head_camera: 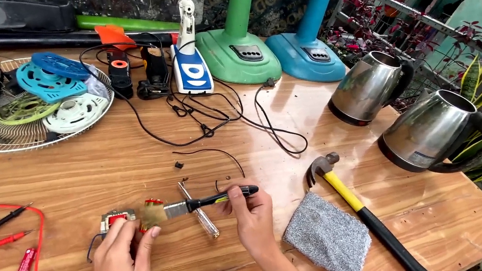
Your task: Cleaning a small transformer and batteries with a brush and testing them with a multimeter on a workshop table.
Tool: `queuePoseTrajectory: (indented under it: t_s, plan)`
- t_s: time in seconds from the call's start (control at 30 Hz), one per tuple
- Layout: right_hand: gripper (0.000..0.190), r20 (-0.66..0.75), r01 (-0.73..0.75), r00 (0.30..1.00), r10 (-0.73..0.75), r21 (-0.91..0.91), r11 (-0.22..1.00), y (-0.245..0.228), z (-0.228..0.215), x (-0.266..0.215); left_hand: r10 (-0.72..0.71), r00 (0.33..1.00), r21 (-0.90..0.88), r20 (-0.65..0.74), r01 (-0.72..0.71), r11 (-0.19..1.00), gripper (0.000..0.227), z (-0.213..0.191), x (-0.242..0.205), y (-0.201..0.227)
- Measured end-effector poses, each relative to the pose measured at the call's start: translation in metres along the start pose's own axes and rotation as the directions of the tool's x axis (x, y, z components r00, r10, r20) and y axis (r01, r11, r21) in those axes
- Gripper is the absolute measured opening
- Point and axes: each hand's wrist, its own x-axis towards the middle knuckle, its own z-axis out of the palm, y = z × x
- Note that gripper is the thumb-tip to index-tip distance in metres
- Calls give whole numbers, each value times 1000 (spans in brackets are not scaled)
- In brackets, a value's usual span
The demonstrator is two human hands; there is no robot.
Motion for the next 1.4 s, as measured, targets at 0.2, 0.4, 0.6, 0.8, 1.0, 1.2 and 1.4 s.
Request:
queuePoseTrajectory:
  t_s: [0.2,0.4,0.6,0.8,1.0,1.2,1.4]
  plan:
    - [33,15,20,1000,-21,34,999,1,-9,7,9,1000,-7,-7,-9,1000,25,-3,1,3]
    - [32,-46,36,998,-33,78,996,5,-12,10,21,1000,-16,-3,-21,1000,23,-4,1,3]
    - [32,-53,30,998,-22,153,988,7,-12,11,5,1000,-15,28,-5,1000,22,-4,0,4]
    - [29,-35,44,999,-38,170,984,11,-16,11,51,999,-74,3,-50,996,20,-4,3,7]
    - [30,-84,79,994,-66,167,983,7,-15,9,44,999,-79,17,-43,996,19,-9,7,16]
    - [29,-140,177,973,-185,-73,982,-1,-9,4,58,998,-83,27,-55,995,32,-10,9,12]
    - [28,-245,130,960,-138,-49,990,0,-8,8,164,984,-159,-70,-173,972,33,-15,11,20]
